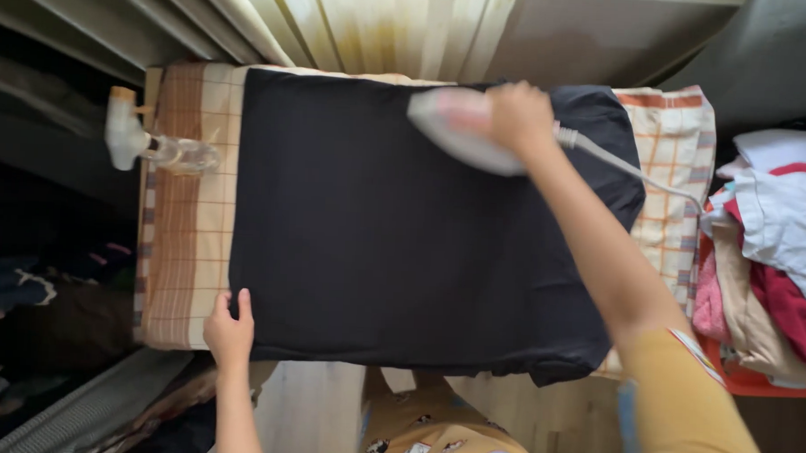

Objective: Ironing a black t-shirt on an ironing board and then folding it.

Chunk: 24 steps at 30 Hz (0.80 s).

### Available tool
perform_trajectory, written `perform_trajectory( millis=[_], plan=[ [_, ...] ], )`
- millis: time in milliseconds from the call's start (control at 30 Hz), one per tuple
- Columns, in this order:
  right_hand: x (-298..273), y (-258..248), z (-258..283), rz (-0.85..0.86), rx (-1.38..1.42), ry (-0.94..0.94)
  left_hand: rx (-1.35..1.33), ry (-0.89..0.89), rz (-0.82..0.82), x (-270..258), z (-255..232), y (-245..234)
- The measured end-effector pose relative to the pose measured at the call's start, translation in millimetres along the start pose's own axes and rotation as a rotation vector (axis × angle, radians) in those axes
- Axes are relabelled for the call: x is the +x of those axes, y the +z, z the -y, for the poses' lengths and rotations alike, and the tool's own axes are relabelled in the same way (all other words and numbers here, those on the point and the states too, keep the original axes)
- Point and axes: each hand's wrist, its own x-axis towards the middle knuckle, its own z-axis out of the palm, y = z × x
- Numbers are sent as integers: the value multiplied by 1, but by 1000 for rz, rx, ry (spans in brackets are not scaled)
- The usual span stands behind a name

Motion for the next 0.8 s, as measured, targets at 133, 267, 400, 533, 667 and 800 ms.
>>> perform_trajectory(
  millis=[133,267,400,533,667,800],
  plan=[
    [-97,-58,76,506,4,-214,-15,-33,25,6,5,0],
    [-234,-87,147,643,342,-447,-179,-161,106,9,0,-12],
    [-222,-60,175,564,325,-617,-238,-187,120,11,-5,-24],
    [-77,-40,176,3,18,-462,-164,-189,215,-1,9,-28],
    [67,20,153,-138,-143,-162,-199,-188,321,-20,33,-40],
    [80,9,180,116,92,-69,-501,-278,512,-49,63,-50]
  ],
)
